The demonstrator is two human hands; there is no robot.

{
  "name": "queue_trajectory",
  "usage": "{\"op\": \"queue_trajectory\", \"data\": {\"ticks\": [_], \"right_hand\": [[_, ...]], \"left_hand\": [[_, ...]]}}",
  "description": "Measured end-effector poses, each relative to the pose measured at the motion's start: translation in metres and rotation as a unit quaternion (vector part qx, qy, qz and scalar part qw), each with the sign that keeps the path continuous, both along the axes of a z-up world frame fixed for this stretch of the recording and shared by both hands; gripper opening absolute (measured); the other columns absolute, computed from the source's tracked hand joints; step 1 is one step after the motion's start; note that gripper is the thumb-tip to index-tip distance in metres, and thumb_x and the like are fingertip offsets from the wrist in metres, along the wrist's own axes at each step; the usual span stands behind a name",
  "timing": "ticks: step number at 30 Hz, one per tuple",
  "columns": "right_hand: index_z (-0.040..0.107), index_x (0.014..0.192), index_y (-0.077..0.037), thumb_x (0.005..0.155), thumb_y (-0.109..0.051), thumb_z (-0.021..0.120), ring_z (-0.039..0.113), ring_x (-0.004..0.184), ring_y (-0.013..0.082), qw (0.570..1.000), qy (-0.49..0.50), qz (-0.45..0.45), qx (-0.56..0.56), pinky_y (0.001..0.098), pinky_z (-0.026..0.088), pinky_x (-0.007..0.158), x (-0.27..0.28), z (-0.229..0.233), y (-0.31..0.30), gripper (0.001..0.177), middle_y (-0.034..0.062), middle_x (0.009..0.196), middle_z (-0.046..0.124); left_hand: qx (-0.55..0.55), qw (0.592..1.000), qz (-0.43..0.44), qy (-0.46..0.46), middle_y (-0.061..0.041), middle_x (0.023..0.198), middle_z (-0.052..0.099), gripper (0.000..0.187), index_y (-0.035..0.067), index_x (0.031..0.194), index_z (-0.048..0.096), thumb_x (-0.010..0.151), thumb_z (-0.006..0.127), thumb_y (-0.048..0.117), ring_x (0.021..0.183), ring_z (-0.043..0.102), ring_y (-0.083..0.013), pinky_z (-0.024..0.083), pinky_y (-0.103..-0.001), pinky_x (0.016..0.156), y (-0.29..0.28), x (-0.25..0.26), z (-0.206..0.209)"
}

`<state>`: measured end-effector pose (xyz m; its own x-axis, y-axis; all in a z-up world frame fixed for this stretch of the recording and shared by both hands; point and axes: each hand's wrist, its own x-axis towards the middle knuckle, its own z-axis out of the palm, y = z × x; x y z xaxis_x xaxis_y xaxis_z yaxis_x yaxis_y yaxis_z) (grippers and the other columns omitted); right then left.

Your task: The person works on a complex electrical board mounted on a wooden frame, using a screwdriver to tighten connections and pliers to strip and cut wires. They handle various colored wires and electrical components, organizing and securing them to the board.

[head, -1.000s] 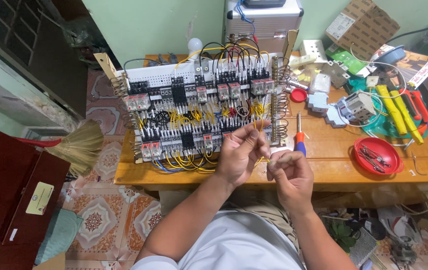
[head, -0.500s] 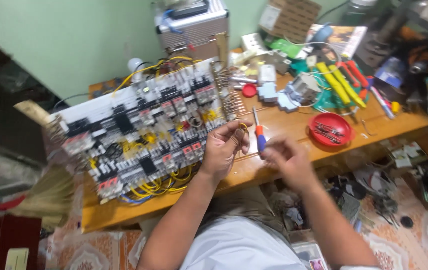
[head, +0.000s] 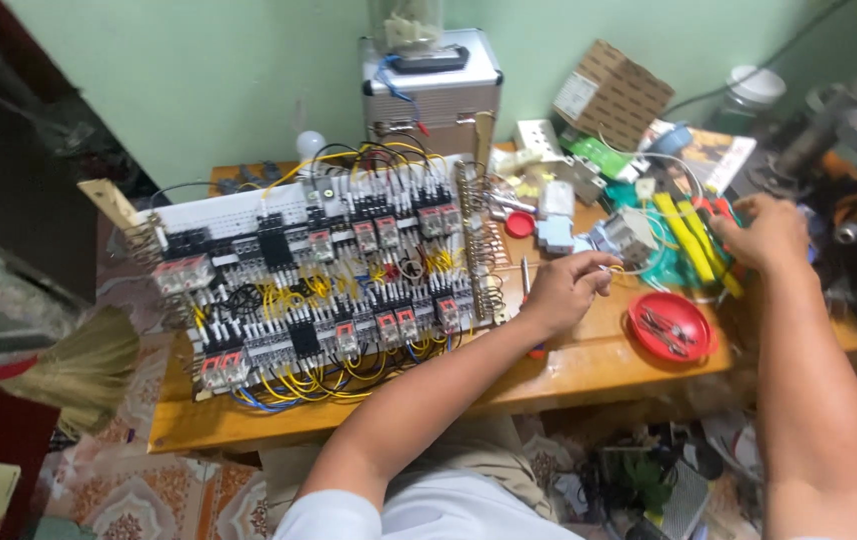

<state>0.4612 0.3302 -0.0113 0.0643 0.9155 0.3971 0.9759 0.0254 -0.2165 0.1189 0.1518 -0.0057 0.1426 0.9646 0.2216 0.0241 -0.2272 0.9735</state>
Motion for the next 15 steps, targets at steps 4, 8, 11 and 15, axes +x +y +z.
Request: {"op": "queue_trajectory", "data": {"ticks": [4,8,11,15], "right_hand": [[0.065,0.141,-0.008,0.087,-0.054,0.07,0.064,0.118,0.0487,0.984,-0.014,-0.026,-0.176,0.0519,0.048,0.094,-0.022,0.012,0.012,0.071,0.0279,0.129,0.07],[0.058,0.148,-0.007,0.095,-0.055,0.065,0.059,0.125,0.0525,0.974,-0.01,-0.048,-0.221,0.0552,0.046,0.099,-0.027,0.015,0.023,0.072,0.0301,0.139,0.064],[0.059,0.147,-0.008,0.095,-0.055,0.068,0.059,0.123,0.0505,0.972,0.001,-0.08,-0.219,0.0555,0.047,0.096,-0.027,0.013,0.026,0.071,0.0286,0.137,0.066],[0.062,0.139,-0.005,0.091,-0.057,0.078,0.063,0.116,0.0463,0.979,-0.016,-0.099,-0.176,0.0539,0.05,0.087,-0.033,0.016,0.024,0.072,0.0277,0.122,0.073]], "left_hand": [[-0.018,0.998,0.028,0.049,-0.006,0.093,0.078,0.026,0.017,0.123,0.073,0.101,0.06,0.016,0.08,0.071,-0.0152,0.054,-0.032,0.068,0.016,0.003,-0.011],[-0.007,0.997,0.021,0.075,-0.002,0.09,0.078,0.027,0.02,0.126,0.072,0.103,0.058,0.02,0.076,0.068,-0.0148,0.049,-0.034,0.065,0.018,-0.007,-0.012],[0.016,0.999,0.009,0.043,-0.005,0.092,0.078,0.027,0.019,0.128,0.07,0.104,0.058,0.016,0.067,0.063,-0.0133,0.048,-0.032,0.062,0.013,-0.014,-0.012],[0.02,0.999,0.011,0.04,-0.003,0.093,0.079,0.027,0.019,0.126,0.07,0.102,0.057,0.019,0.087,0.073,-0.0157,0.056,-0.034,0.077,0.008,-0.02,-0.016]]}}
